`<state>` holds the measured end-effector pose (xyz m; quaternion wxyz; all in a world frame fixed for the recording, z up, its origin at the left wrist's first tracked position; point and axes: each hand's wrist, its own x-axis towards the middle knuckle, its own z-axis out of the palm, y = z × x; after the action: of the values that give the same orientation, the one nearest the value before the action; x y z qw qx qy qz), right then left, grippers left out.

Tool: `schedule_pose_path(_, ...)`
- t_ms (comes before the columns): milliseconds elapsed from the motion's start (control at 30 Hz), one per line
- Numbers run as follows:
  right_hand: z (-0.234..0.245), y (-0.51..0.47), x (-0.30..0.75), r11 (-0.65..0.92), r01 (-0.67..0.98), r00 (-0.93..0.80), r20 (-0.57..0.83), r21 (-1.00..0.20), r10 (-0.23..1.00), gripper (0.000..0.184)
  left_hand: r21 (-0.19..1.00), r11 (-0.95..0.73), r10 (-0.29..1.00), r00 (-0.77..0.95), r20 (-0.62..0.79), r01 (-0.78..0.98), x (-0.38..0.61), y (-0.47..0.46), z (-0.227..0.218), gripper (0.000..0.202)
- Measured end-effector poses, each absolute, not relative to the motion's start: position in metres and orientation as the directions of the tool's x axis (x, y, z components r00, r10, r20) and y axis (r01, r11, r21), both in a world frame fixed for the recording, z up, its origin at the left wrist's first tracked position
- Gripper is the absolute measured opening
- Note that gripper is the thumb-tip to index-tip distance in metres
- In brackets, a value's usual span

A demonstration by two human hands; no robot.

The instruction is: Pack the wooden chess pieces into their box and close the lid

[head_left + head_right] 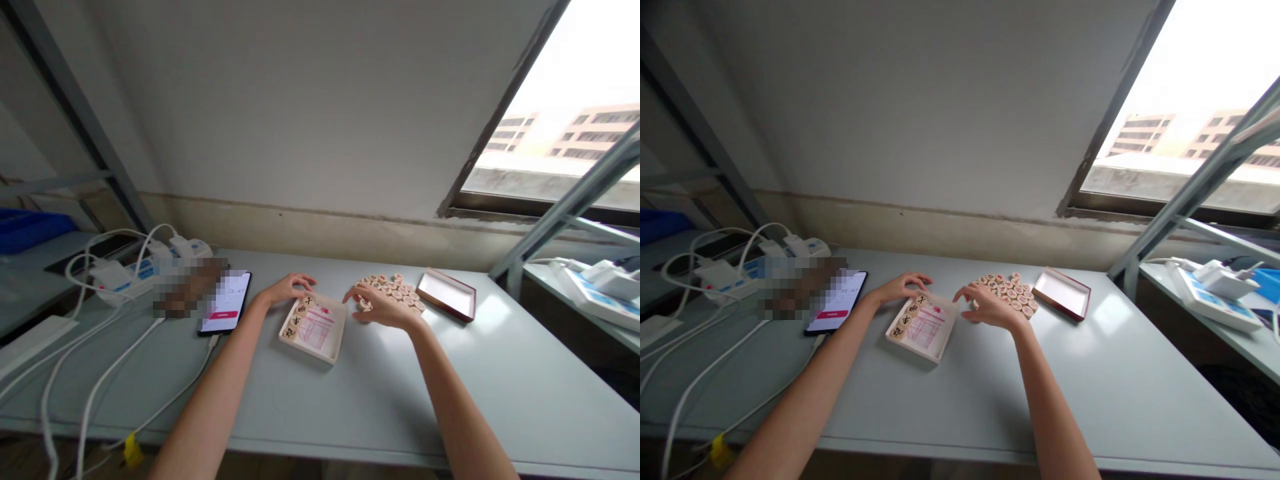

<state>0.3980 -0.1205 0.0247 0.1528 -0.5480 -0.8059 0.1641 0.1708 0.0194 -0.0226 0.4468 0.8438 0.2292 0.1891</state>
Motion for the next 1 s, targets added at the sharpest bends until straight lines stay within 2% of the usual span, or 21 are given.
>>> schedule_pose_path(133,0.021,-0.106,0.356,0.428,0.870,-0.388,0.196,-0.245,0.901,0.028,0.806,-0.541,0.560,0.818,0.134,0.239,0.171,0.018,-0.021,0.017)
schedule_pose_path(200,0.014,-0.099,0.340,0.453,0.881,-0.422,0.205,-0.135,0.883,0.031,0.794,-0.558,0.563,0.813,0.146,0.244,0.171,0.017,-0.021,0.014)
schedule_pose_path(267,0.007,-0.094,0.330,0.464,0.883,-0.441,0.211,-0.074,0.872,0.029,0.784,-0.570,0.567,0.808,0.159,0.245,0.171,0.017,-0.022,0.010)
schedule_pose_path(367,0.003,-0.089,0.326,0.467,0.881,-0.440,0.227,-0.080,0.869,0.022,0.777,-0.579,0.569,0.805,0.169,0.246,0.171,0.019,-0.026,0.009)
schedule_pose_path(500,0.011,-0.087,0.334,0.443,0.876,-0.397,0.236,-0.190,0.887,0.017,0.795,-0.550,0.573,0.808,0.137,0.255,0.171,0.021,-0.029,0.011)
schedule_pose_path(600,0.016,-0.086,0.349,0.398,0.884,-0.320,0.304,-0.246,0.897,0.019,0.820,-0.510,0.589,0.800,0.113,0.259,0.170,0.021,-0.030,0.013)
schedule_pose_path(667,0.015,-0.085,0.362,0.305,0.924,-0.223,0.323,-0.231,0.920,0.018,0.837,-0.487,0.593,0.798,0.105,0.251,0.170,0.021,-0.030,0.013)
schedule_pose_path(800,0.006,-0.086,0.386,0.112,0.985,-0.076,0.248,-0.135,0.966,0.014,0.867,-0.442,0.593,0.800,0.089,0.232,0.169,0.021,-0.030,0.013)
schedule_pose_path(900,0.002,-0.090,0.393,0.080,0.993,-0.060,0.219,-0.084,0.974,0.017,0.870,-0.432,0.593,0.802,0.077,0.236,0.169,0.021,-0.029,0.016)
schedule_pose_path(1000,0.002,-0.092,0.392,0.081,0.994,-0.061,0.256,-0.067,0.965,0.023,0.860,-0.449,0.588,0.805,0.082,0.241,0.169,0.020,-0.026,0.017)
